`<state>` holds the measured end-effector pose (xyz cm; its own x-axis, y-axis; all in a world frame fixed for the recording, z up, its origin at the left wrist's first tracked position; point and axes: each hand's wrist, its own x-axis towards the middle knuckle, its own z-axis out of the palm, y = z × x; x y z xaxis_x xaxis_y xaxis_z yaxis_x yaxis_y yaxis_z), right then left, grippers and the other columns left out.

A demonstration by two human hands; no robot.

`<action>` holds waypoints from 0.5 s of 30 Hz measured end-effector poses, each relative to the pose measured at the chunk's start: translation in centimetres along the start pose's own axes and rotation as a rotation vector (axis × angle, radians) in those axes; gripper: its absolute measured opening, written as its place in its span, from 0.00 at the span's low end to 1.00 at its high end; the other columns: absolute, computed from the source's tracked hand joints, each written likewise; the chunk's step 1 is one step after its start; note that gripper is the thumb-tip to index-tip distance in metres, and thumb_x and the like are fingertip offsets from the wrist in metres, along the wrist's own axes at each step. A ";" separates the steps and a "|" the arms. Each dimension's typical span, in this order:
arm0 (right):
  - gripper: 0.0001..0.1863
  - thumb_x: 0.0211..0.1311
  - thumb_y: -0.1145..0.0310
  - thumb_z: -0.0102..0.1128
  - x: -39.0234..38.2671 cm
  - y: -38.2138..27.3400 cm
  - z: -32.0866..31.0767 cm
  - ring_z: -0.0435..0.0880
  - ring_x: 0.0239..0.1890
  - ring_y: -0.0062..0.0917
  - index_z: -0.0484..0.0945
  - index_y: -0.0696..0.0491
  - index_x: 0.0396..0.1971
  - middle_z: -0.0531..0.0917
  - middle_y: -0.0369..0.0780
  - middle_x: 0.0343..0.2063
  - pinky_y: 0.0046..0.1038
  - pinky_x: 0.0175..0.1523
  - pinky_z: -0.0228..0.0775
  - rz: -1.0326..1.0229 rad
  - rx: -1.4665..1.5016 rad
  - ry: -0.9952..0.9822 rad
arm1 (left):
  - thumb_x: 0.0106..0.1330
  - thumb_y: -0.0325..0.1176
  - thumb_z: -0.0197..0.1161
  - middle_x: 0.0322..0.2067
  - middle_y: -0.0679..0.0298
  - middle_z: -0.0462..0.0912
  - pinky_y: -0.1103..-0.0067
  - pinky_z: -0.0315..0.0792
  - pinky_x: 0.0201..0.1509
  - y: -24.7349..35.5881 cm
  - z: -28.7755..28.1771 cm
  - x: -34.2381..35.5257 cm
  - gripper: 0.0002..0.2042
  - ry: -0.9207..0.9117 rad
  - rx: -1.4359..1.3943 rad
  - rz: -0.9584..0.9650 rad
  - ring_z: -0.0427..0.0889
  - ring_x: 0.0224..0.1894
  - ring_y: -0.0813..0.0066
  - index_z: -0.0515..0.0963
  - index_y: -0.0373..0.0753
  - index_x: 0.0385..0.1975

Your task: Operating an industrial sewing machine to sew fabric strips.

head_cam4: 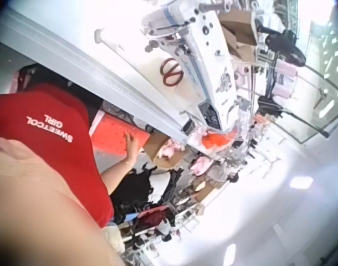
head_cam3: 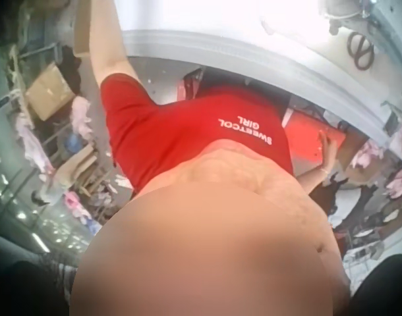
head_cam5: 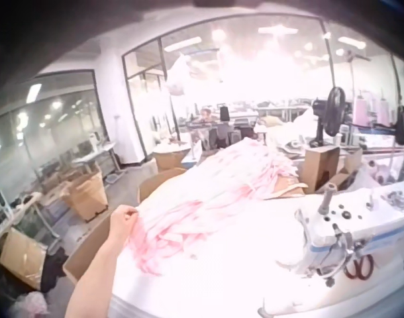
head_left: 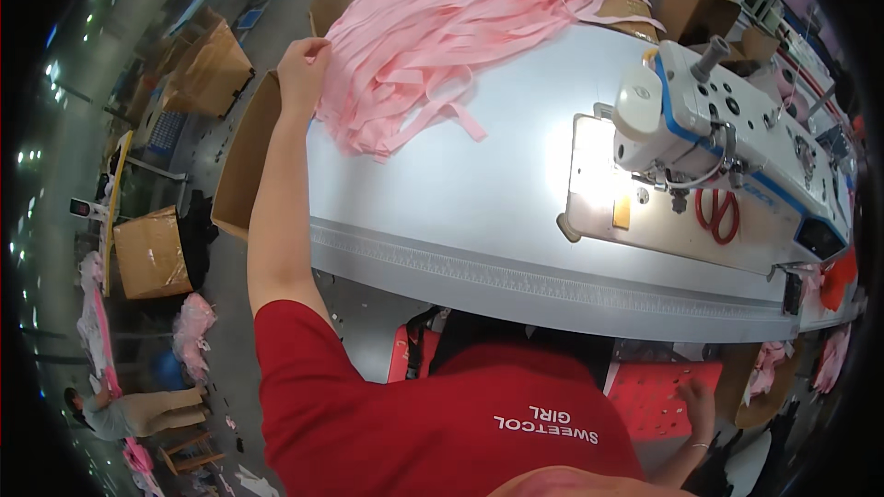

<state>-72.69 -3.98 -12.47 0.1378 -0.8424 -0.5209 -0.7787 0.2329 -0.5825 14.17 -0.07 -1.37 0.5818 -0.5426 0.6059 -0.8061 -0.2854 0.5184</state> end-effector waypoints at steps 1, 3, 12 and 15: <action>0.09 0.61 0.71 0.64 -0.4 -3.7 -0.1 0.79 0.24 0.20 0.81 0.61 0.25 0.82 0.39 0.20 0.25 0.33 0.70 -0.045 -0.105 -0.035 | 0.63 0.30 0.65 0.38 0.57 0.85 0.73 0.75 0.47 -0.1 0.3 0.5 0.08 0.008 0.042 0.053 0.84 0.39 0.63 0.84 0.36 0.39; 0.08 0.60 0.71 0.65 -1.2 -9.3 0.0 0.80 0.25 0.21 0.81 0.61 0.27 0.82 0.40 0.20 0.25 0.34 0.71 -0.115 -0.085 -0.073 | 0.63 0.31 0.65 0.40 0.56 0.85 0.72 0.75 0.48 -0.1 0.8 1.5 0.09 -0.007 0.038 0.070 0.84 0.41 0.61 0.84 0.36 0.40; 0.07 0.54 0.74 0.68 -2.7 -19.7 3.2 0.84 0.32 0.29 0.82 0.61 0.32 0.84 0.42 0.27 0.26 0.37 0.74 -0.403 -0.196 -0.201 | 0.62 0.36 0.66 0.41 0.54 0.86 0.71 0.76 0.52 -0.3 2.3 4.1 0.13 -0.154 0.113 0.044 0.85 0.45 0.57 0.83 0.38 0.44; 0.09 0.54 0.73 0.69 -3.0 -22.7 4.1 0.85 0.33 0.31 0.83 0.59 0.34 0.85 0.41 0.30 0.27 0.37 0.75 -0.496 -0.233 -0.280 | 0.62 0.35 0.65 0.40 0.54 0.86 0.70 0.76 0.51 -0.7 2.4 4.6 0.13 -0.154 0.151 0.106 0.85 0.43 0.56 0.82 0.38 0.44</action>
<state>-52.90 -4.76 -0.30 0.6492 -0.6559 -0.3850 -0.6892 -0.2933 -0.6626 17.17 -4.25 -0.34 0.4789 -0.6867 0.5469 -0.8756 -0.3293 0.3533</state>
